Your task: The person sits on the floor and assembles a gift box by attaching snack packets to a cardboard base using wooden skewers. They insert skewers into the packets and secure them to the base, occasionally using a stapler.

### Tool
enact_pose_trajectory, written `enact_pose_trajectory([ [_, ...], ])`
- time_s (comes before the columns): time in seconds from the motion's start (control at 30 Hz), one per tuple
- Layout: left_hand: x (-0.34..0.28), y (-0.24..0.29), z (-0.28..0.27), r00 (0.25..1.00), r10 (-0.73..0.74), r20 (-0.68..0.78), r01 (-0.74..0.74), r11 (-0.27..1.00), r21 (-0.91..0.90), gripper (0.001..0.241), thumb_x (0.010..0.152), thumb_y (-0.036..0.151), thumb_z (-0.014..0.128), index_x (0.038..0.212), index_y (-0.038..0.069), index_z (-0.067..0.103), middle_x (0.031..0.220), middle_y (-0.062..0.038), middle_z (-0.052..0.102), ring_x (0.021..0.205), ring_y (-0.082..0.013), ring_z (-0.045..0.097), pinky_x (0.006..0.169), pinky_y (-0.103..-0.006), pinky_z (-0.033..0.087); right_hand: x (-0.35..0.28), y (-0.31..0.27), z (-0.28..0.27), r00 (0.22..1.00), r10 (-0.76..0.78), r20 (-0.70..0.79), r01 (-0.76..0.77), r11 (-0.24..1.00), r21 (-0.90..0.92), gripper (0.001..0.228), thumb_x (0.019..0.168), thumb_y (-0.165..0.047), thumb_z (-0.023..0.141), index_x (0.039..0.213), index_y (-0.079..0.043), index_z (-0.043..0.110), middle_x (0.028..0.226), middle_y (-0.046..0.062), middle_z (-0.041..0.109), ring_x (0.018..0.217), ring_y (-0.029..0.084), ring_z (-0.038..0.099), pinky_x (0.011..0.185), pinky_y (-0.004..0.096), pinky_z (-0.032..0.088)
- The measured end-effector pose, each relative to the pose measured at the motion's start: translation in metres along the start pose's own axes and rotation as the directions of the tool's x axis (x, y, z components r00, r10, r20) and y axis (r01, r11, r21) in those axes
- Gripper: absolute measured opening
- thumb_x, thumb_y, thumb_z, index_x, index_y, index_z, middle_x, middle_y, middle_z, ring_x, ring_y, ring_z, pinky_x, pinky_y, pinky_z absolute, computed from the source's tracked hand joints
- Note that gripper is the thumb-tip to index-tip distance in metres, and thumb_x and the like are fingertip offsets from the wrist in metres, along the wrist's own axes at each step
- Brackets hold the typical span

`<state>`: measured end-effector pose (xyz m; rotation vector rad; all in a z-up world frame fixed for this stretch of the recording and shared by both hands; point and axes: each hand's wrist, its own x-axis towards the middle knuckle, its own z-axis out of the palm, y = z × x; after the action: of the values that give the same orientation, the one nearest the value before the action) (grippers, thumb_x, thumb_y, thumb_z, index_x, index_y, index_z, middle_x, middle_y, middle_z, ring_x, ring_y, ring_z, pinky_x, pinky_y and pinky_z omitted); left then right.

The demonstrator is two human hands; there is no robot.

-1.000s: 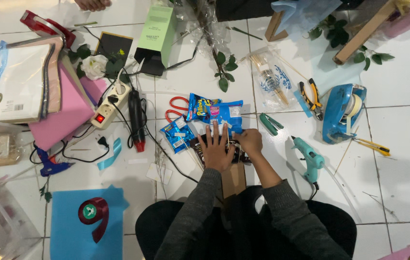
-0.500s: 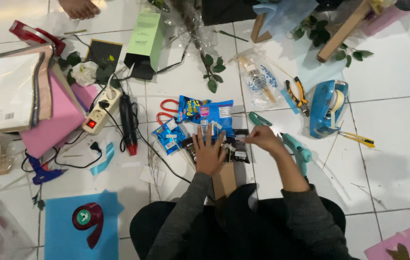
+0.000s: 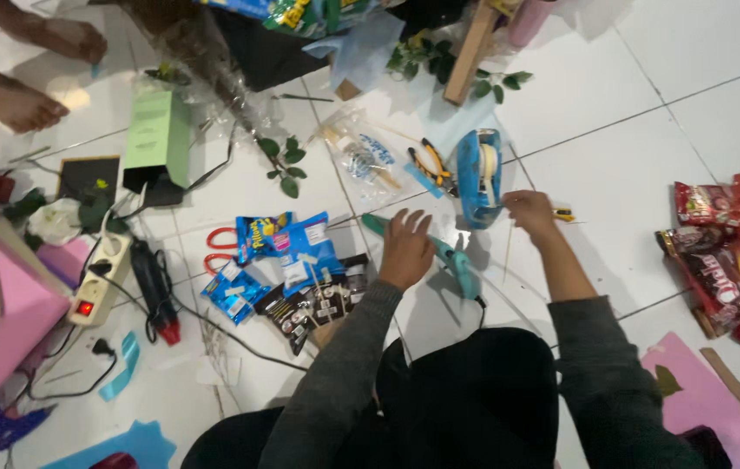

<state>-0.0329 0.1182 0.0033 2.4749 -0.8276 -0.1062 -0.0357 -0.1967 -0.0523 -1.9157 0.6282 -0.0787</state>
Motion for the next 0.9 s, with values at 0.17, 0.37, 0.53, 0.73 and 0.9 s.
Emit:
enact_pose_trajectory([
  [0.17, 0.067, 0.033, 0.091, 0.966, 0.070, 0.248, -0.087, 0.994, 0.058, 0.062, 0.093, 0.037, 0.038, 0.149, 0.010, 0.033, 0.154, -0.009, 0.033, 0.142, -0.0362, 0.026, 0.112, -0.0561, 0.025, 0.038, 0.045, 0.037, 0.988, 0.116, -0.100, -0.128, 0.984, -0.125, 0.033, 0.086, -0.040, 0.074, 0.106, -0.014, 0.074, 0.088, 0.014, 0.071, 0.082, 0.027, 0.068, 0.068, 0.037, 0.053],
  [0.37, 0.086, 0.048, 0.101, 0.943, 0.035, 0.330, -0.101, 0.978, 0.184, 0.067, 0.095, 0.039, 0.032, 0.155, 0.011, 0.021, 0.157, -0.006, 0.028, 0.140, -0.0339, 0.026, 0.109, -0.0538, 0.026, 0.017, -0.013, 0.037, 0.893, 0.439, -0.098, -0.392, 0.867, 0.307, 0.045, 0.080, -0.030, 0.083, 0.107, 0.001, 0.066, 0.106, 0.024, 0.061, 0.085, 0.030, 0.061, 0.066, 0.044, 0.055],
  [0.53, 0.088, 0.050, 0.096, 0.939, 0.047, 0.339, -0.124, 0.970, 0.209, 0.064, 0.094, 0.038, 0.034, 0.151, 0.010, 0.030, 0.154, -0.006, 0.036, 0.137, -0.0287, 0.032, 0.105, -0.0506, 0.030, 0.001, -0.010, 0.035, 0.899, 0.436, -0.050, -0.385, 0.839, 0.384, 0.050, 0.081, -0.022, 0.081, 0.111, 0.014, 0.061, 0.113, 0.029, 0.058, 0.104, 0.035, 0.064, 0.078, 0.049, 0.059],
  [0.73, 0.089, 0.039, 0.088, 0.928, 0.145, 0.344, -0.183, 0.980, 0.080, 0.058, 0.095, 0.031, 0.037, 0.148, 0.007, 0.036, 0.148, -0.012, 0.044, 0.132, -0.0302, 0.043, 0.100, -0.0505, 0.039, -0.012, 0.033, 0.044, 0.953, 0.295, -0.069, -0.250, 0.894, 0.373, 0.021, 0.088, -0.014, 0.074, 0.091, 0.005, 0.067, 0.100, 0.026, 0.058, 0.097, 0.042, 0.065, 0.077, 0.045, 0.058],
  [0.9, 0.090, 0.051, 0.049, 0.939, 0.224, 0.262, -0.246, 0.968, 0.053, 0.058, 0.095, 0.017, 0.047, 0.150, 0.013, 0.028, 0.135, -0.012, 0.051, 0.124, -0.0325, 0.047, 0.096, -0.0483, 0.042, -0.053, -0.026, 0.022, 0.976, 0.214, -0.049, -0.185, 0.923, 0.337, 0.029, 0.090, -0.013, 0.072, 0.101, 0.013, 0.065, 0.128, 0.025, 0.048, 0.117, 0.041, 0.056, 0.088, 0.041, 0.057],
])
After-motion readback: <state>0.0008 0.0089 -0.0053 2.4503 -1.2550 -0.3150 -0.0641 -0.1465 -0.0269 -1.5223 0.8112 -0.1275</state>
